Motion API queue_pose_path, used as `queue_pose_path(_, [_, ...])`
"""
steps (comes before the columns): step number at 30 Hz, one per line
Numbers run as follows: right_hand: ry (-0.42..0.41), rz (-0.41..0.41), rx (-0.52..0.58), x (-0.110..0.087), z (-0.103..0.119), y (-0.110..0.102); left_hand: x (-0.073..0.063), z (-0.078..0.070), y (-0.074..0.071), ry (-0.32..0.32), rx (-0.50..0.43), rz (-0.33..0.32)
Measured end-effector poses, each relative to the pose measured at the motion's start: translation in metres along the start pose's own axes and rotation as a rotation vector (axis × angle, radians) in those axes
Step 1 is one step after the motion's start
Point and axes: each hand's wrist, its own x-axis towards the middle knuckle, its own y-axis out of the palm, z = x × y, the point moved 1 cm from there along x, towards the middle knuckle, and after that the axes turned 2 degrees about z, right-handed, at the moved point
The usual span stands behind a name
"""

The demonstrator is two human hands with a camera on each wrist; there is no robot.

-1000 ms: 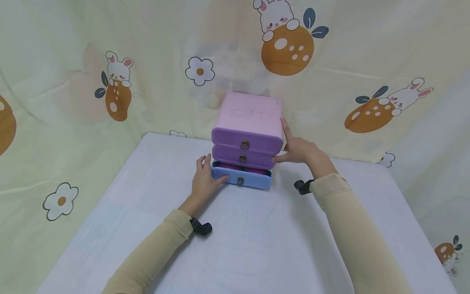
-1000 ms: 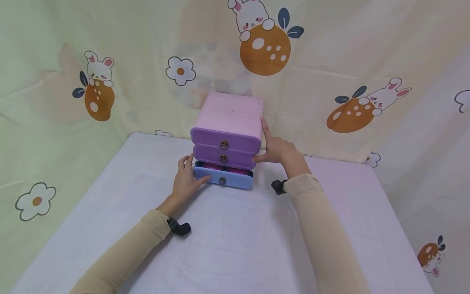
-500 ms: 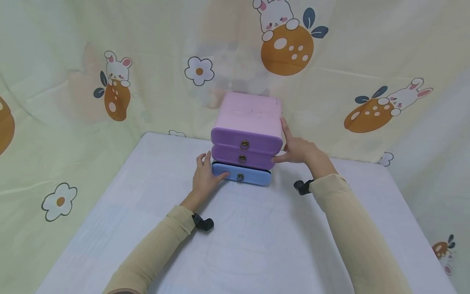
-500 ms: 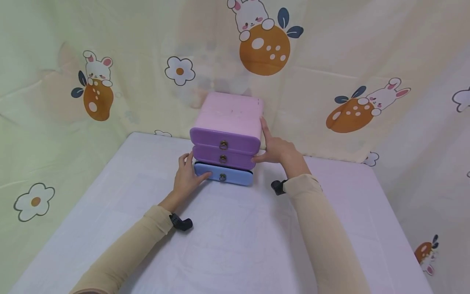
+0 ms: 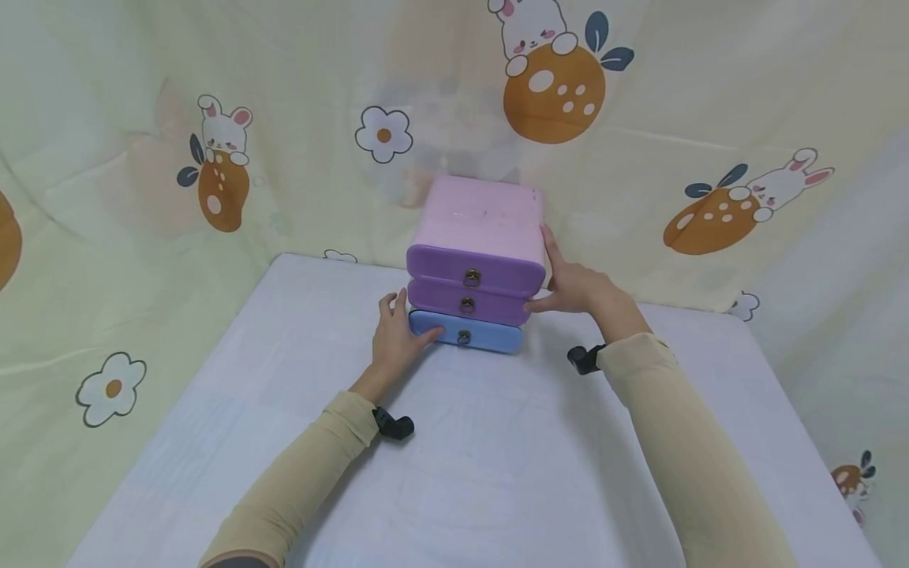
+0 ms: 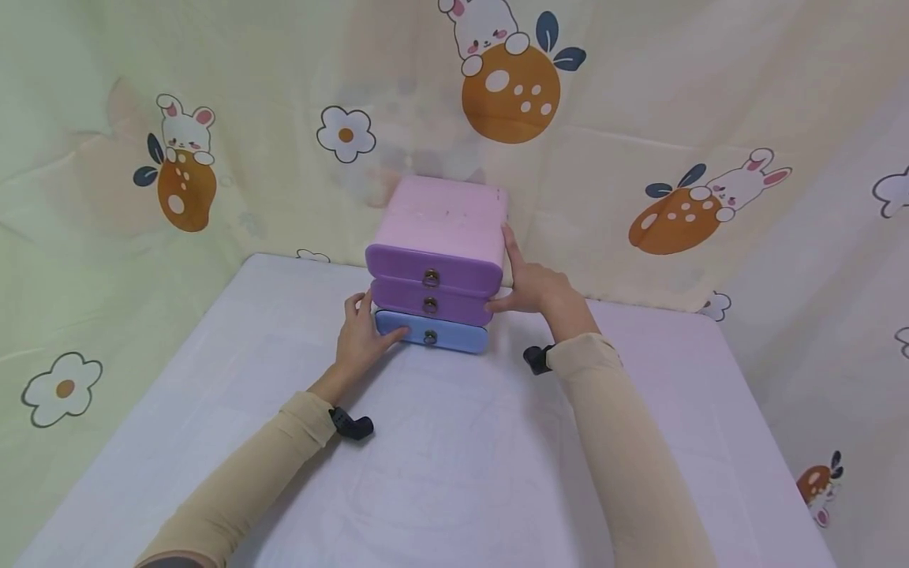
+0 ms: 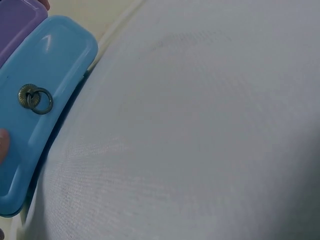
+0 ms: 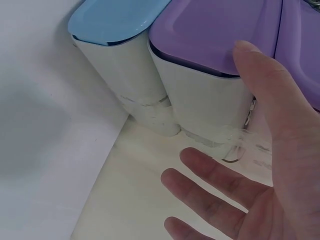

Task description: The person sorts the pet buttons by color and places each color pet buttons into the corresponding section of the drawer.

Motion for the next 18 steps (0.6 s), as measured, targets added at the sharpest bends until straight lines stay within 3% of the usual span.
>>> queue_pose_path(7, [0.002,-0.007,-0.016,-0.0004,-0.0011,-0.0004,0.0021,0.0007,0.0013,-0.011,0.03,0.01])
queue_pose_path(18, [0.019,-0.008,-0.012,0.0014,-0.0027,0.0018,-0.0013,0.0034,0.0066,0.029,0.031,-0.004])
